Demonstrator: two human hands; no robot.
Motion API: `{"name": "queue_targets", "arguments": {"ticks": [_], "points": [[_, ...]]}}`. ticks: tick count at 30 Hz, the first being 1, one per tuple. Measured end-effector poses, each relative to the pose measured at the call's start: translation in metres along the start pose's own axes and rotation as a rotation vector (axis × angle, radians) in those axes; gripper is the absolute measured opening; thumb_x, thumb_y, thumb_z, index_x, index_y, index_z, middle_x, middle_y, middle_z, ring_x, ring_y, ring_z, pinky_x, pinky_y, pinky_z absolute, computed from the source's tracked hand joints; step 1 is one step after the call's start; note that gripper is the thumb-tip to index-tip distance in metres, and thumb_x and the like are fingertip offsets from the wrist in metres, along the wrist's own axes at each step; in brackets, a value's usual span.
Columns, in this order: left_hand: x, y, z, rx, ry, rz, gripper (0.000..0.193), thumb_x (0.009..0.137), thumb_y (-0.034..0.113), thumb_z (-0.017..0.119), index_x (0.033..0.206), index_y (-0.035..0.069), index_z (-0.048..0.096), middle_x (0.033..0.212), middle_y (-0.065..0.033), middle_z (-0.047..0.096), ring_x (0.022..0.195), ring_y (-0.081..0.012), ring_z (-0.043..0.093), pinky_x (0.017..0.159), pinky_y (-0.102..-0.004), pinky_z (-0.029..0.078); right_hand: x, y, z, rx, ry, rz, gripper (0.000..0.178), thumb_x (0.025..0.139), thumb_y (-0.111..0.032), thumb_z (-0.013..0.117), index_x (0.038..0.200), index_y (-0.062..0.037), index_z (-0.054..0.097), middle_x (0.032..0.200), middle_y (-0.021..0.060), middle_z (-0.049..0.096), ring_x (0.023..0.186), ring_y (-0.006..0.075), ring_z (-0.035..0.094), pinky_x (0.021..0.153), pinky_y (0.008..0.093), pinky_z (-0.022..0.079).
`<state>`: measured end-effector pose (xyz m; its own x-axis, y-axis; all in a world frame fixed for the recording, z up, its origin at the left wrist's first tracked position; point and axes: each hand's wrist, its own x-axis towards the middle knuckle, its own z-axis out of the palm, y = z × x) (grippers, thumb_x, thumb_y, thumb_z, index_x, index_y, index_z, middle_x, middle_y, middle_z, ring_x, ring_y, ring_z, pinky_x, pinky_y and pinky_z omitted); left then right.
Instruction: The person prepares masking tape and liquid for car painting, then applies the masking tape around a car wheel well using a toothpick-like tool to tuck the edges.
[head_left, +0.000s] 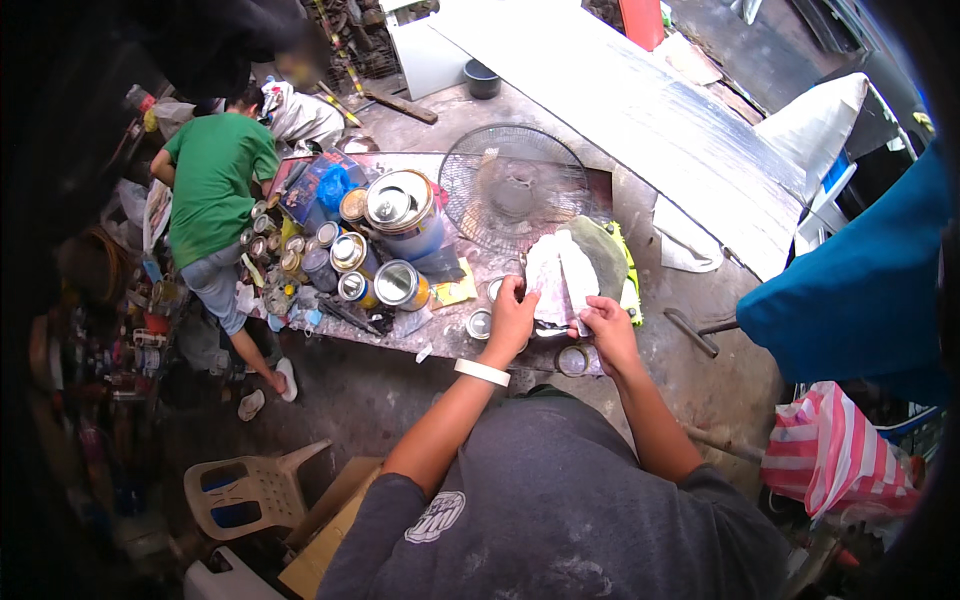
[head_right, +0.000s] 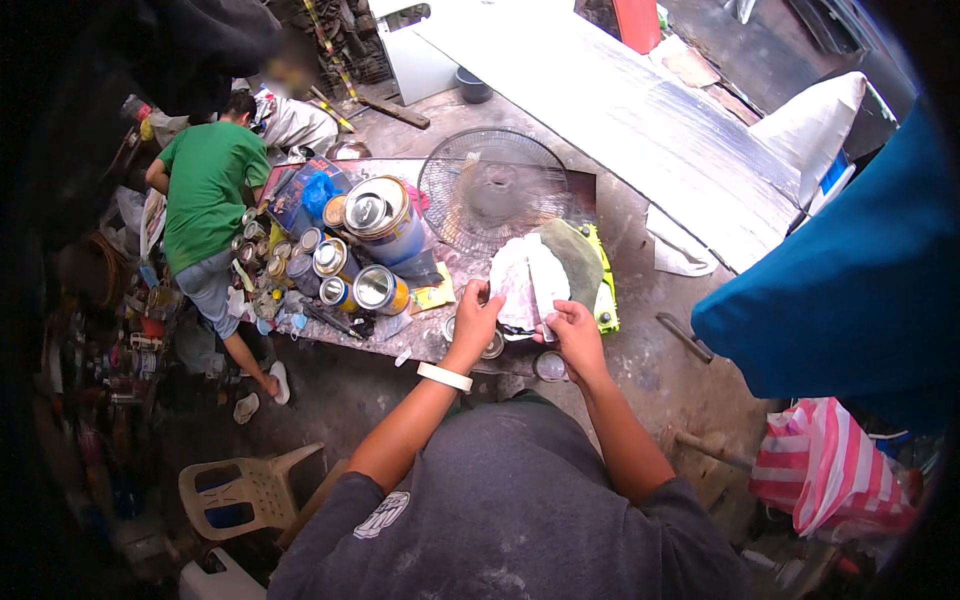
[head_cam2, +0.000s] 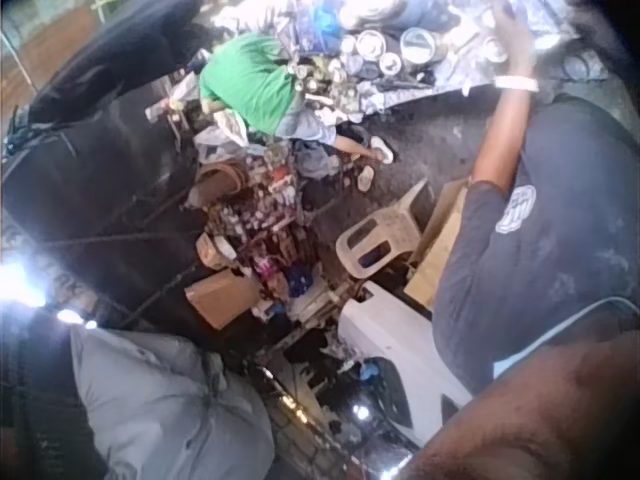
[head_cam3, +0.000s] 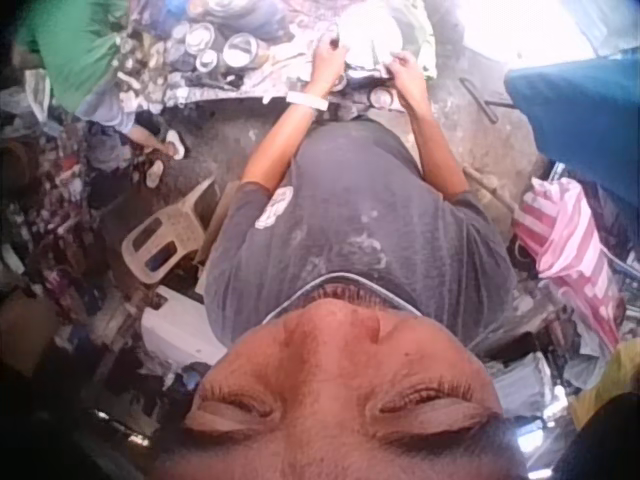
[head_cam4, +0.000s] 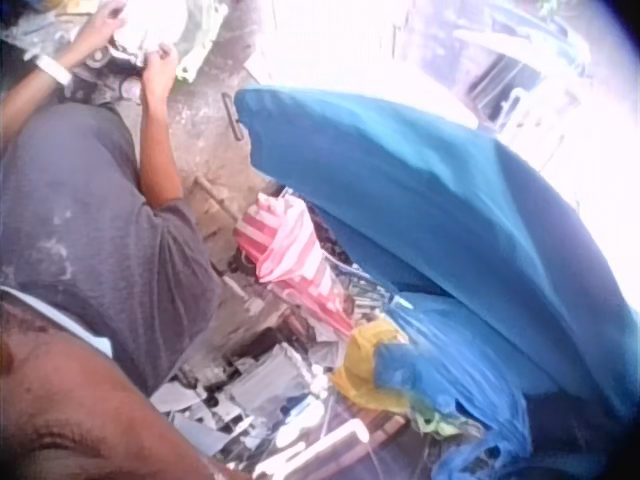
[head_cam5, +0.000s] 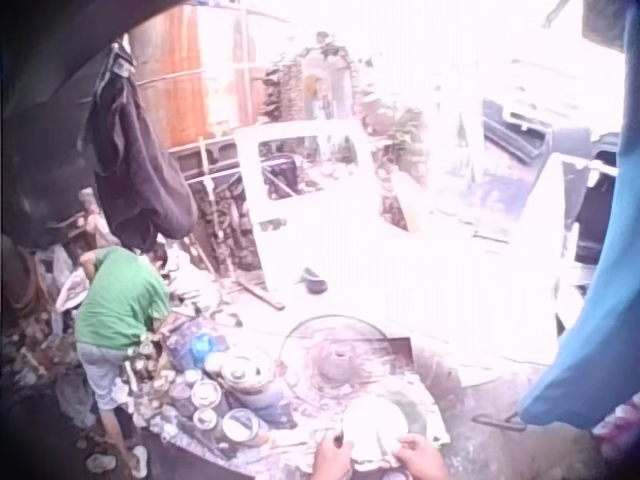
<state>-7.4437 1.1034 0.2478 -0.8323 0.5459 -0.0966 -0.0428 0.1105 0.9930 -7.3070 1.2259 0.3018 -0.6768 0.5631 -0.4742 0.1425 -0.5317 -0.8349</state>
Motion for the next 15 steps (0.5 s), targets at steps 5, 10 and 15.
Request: {"name": "queue_targets", "arguments": {"ticks": [5, 10, 15], "points": [[0.001, -0.001, -0.003, -0.103, 0.060, -0.042, 0.022, 0.088, 0.003, 0.061, 0.107, -0.002, 0.052, 0.094, -0.0087, 0.062, 0.086, -0.0129, 0.059, 0.074, -0.0276, 0.049, -0.030, -0.030, -0.001, 0.040, -0.053, -0.267, 0.030, 0.092, 0.000, 0.053, 0.121, 0.0055, 0.046, 0.099, 0.0107, 0.058, 0.080, 0.0174, 0.063, 0.068, 0.0315, 0.057], [-0.007, 0.029, -0.002, 0.066, -0.058, 0.014, 0.029, 0.085, 0.000, 0.059, 0.114, -0.003, 0.055, 0.101, -0.0082, 0.064, 0.095, -0.0159, 0.059, 0.085, -0.0289, 0.046, -0.020, -0.049, -0.017, -0.102, 0.020, -0.383, 0.030, 0.093, -0.003, 0.053, 0.122, 0.0022, 0.048, 0.103, 0.0078, 0.055, 0.079, 0.0146, 0.061, 0.069, 0.0290, 0.055], [-0.041, 0.047, -0.058, -0.122, -0.048, 0.178, 0.018, 0.082, -0.005, 0.056, 0.099, 0.003, 0.057, 0.121, -0.0122, 0.058, 0.115, -0.0218, 0.053, 0.095, -0.0320, 0.044, -0.009, -0.090, 0.020, -0.171, -0.111, -0.396, 0.030, 0.092, -0.003, 0.055, 0.122, 0.0010, 0.050, 0.105, 0.0069, 0.057, 0.082, 0.0143, 0.061, 0.070, 0.0282, 0.054]]}}
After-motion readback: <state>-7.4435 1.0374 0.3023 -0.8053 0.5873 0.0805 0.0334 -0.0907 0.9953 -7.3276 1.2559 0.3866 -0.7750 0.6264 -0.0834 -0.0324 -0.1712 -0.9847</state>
